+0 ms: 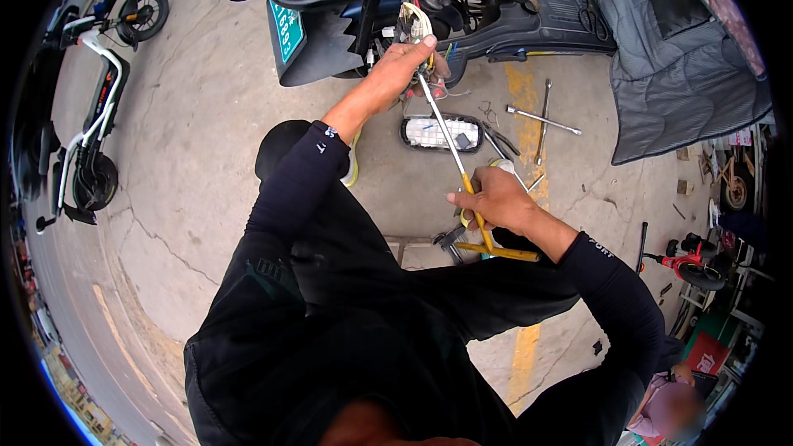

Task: The person repairs the electrical wiring of an electric scooter by stripping wire insulation, twisting exposed conductors, and connecting them to a control module. They use a screwdriver to tighten terminal screws and pliers to strip and adjust wires, working on the exposed wiring harness under the seat area.

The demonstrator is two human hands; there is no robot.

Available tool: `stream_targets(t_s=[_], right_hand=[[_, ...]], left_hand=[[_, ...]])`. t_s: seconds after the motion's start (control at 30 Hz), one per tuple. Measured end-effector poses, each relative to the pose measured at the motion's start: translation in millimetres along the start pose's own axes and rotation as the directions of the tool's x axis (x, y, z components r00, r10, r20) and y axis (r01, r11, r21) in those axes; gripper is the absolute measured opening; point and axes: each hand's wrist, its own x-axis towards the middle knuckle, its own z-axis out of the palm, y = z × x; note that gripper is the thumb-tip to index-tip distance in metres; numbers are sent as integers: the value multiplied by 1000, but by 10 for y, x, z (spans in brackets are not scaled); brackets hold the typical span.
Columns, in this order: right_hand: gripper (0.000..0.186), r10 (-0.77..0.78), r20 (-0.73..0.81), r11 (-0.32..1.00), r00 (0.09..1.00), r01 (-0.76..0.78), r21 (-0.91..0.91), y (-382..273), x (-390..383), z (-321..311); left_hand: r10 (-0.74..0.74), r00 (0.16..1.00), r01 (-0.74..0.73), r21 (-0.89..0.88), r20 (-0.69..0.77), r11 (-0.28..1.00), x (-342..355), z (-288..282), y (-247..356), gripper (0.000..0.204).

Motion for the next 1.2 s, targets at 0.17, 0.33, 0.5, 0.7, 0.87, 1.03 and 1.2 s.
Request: stream_targets(t_s=[0.17, 0.33, 0.5, 0.7, 0.87, 1.03, 1.2], right_hand=[[26, -85, 88, 959, 992, 58, 276, 217, 196, 124], [22, -251, -220, 968, 943, 238, -83, 414, 538, 374], [19, -353, -428, 934, 832, 340, -110, 601, 978, 621], [19, -401, -577, 869, 712, 495, 8, 874, 1334, 988], [19, -225, -589, 897, 776, 401, 186, 1415, 1471, 1478], [24, 103, -448, 923, 888, 83, 377, 2264, 2106, 2144], [29, 246, -581, 969, 776, -180, 169, 2460, 2648, 2222]], left_hand=[[39, 999, -38, 45, -11, 998, 19, 1, -43, 62], [36, 999, -35, 26, -13, 999, 10, 16, -1, 62], [-24, 1000, 23, -101, -13, 995, -7, 33, -14, 62], [-35, 999, 32, -210, -8, 977, 0, 19, -40, 62], [2, 999, -12, -227, -47, 974, -11, 18, -36, 60], [-43, 997, 30, -194, -62, 981, -1, 17, -45, 56], [-20, 996, 8, -146, -83, 989, 1, 13, -73, 61]])
